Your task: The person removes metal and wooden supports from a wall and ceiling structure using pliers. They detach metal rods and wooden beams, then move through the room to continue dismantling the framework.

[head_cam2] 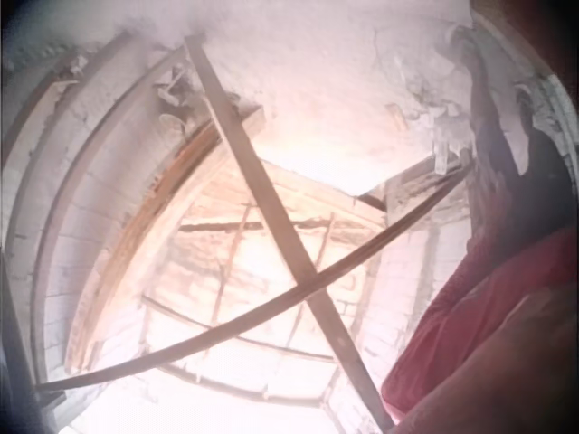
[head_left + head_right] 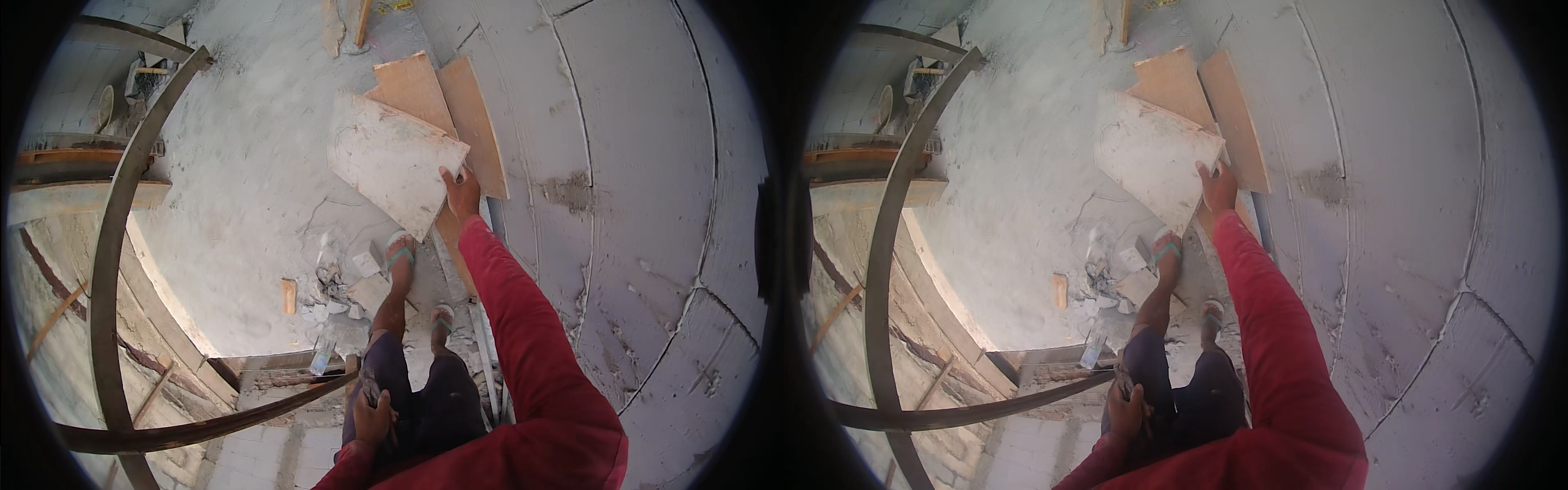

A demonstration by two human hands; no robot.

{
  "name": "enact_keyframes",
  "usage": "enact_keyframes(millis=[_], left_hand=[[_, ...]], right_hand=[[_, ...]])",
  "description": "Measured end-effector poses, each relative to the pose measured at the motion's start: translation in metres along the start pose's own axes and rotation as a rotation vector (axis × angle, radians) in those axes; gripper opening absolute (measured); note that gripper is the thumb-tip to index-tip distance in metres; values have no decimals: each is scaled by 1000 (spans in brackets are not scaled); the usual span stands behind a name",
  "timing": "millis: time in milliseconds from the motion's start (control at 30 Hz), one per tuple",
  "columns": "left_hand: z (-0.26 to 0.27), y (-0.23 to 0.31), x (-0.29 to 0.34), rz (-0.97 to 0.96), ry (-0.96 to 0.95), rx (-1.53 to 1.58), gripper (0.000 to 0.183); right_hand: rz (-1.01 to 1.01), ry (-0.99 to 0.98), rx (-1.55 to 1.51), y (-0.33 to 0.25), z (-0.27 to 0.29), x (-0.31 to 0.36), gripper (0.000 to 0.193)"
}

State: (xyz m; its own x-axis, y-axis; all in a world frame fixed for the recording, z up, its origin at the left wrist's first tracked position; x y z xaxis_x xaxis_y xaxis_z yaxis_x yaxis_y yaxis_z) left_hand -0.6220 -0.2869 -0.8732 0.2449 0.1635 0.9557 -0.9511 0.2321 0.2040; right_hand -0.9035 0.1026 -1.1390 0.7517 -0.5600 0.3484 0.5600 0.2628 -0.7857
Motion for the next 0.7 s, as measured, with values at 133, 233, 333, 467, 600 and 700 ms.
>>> enact_keyframes(millis=[133, 233, 333, 467, 600, 700], left_hand=[[-7, 23, -3, -75, -53, -13, 20], [-11, 23, -2, -76, -75, 79, 19], [-19, 14, -2, -73, -116, 168, 21], [-38, 8, -4, -129, -203, 235, 22], [-55, 11, -9, -273, -280, 193, 24], [-70, 8, 3, -270, -280, 256, 25]], right_hand=[[6, -75, -23, -86, -20, 62, 43], [135, -72, 148, -152, 8, 113, 43], [199, -103, 177, -193, 77, 165, 38], [243, -152, 259, -237, 195, 247, 36], [264, -133, 359, -247, 295, 348, 34], [256, -24, 409, -221, 361, 431, 32]])
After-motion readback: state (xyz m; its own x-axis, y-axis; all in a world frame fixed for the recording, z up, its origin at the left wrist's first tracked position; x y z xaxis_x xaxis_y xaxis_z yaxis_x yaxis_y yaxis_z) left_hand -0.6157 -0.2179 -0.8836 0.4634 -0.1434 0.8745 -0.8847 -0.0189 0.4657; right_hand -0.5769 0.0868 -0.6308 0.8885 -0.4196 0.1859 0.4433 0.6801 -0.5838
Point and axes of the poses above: each hand's wrist, its own x-axis away from the middle knuckle, its own z-axis out of the back of the hand, y = z × x, the point moved 10 cm from there along -x, towards the middle knuckle, and after that the axes turned 3 degrees about z, right-handed, at the moved point
